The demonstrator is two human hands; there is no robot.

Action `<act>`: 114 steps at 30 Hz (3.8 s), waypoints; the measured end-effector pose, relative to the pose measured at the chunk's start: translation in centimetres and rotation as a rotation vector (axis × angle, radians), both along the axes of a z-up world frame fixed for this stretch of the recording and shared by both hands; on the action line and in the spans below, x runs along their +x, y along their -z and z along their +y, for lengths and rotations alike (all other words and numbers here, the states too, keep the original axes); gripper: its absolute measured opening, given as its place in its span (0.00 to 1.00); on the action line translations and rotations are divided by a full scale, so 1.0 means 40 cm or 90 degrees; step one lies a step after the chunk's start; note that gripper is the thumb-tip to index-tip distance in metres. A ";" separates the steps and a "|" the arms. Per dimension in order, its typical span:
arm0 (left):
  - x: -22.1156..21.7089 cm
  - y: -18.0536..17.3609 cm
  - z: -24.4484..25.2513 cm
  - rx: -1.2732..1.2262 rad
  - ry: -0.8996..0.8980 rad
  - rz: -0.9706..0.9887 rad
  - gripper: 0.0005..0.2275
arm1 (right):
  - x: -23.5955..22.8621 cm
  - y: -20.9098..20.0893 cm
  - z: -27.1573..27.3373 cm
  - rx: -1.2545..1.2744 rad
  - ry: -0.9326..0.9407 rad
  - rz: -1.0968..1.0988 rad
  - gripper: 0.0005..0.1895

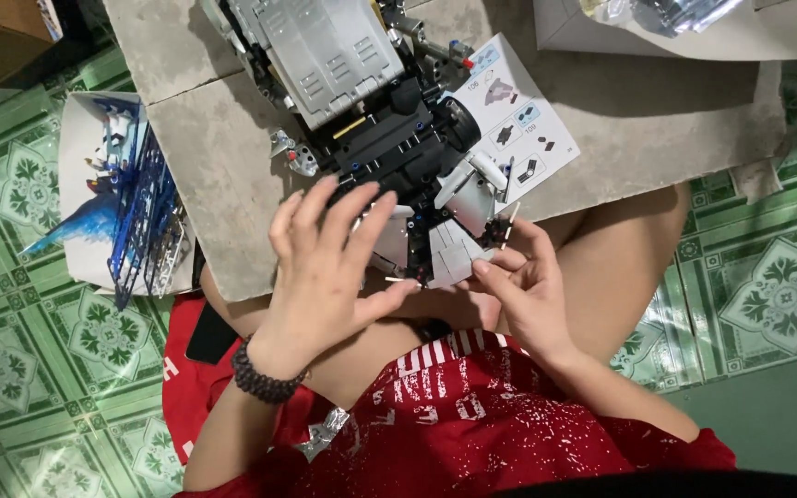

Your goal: The person assembles a model kit by hand, connecting small plastic parts to a larger chassis. They pick up individual pieces, align them with the main structure, and press them into place while occasionally referring to an instruction sheet.

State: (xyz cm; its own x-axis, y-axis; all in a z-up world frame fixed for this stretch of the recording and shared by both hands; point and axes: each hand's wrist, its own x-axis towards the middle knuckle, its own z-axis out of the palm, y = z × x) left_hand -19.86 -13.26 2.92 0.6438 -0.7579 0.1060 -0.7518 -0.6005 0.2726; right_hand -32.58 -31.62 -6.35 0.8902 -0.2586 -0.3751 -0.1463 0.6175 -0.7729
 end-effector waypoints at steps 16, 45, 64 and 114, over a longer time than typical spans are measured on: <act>0.027 -0.029 -0.029 0.120 0.143 -0.213 0.22 | 0.016 -0.007 -0.004 -0.042 0.023 -0.023 0.29; 0.026 -0.045 -0.047 0.040 0.118 -0.090 0.22 | 0.023 0.016 0.036 -0.122 0.071 -0.058 0.33; 0.085 -0.028 -0.084 -0.012 0.070 0.053 0.11 | 0.017 0.036 0.020 -0.086 0.044 -0.071 0.31; 0.053 -0.035 -0.237 0.375 -0.009 -0.020 0.04 | 0.034 -0.002 -0.059 -0.268 -0.302 -0.233 0.29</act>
State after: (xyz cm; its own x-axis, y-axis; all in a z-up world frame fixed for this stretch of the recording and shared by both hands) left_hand -17.76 -22.72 4.31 0.6581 -0.6859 -0.3107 -0.7445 -0.6543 -0.1326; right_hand -31.22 -33.97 -6.27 0.9916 0.1288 0.0136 -0.0114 0.1917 -0.9814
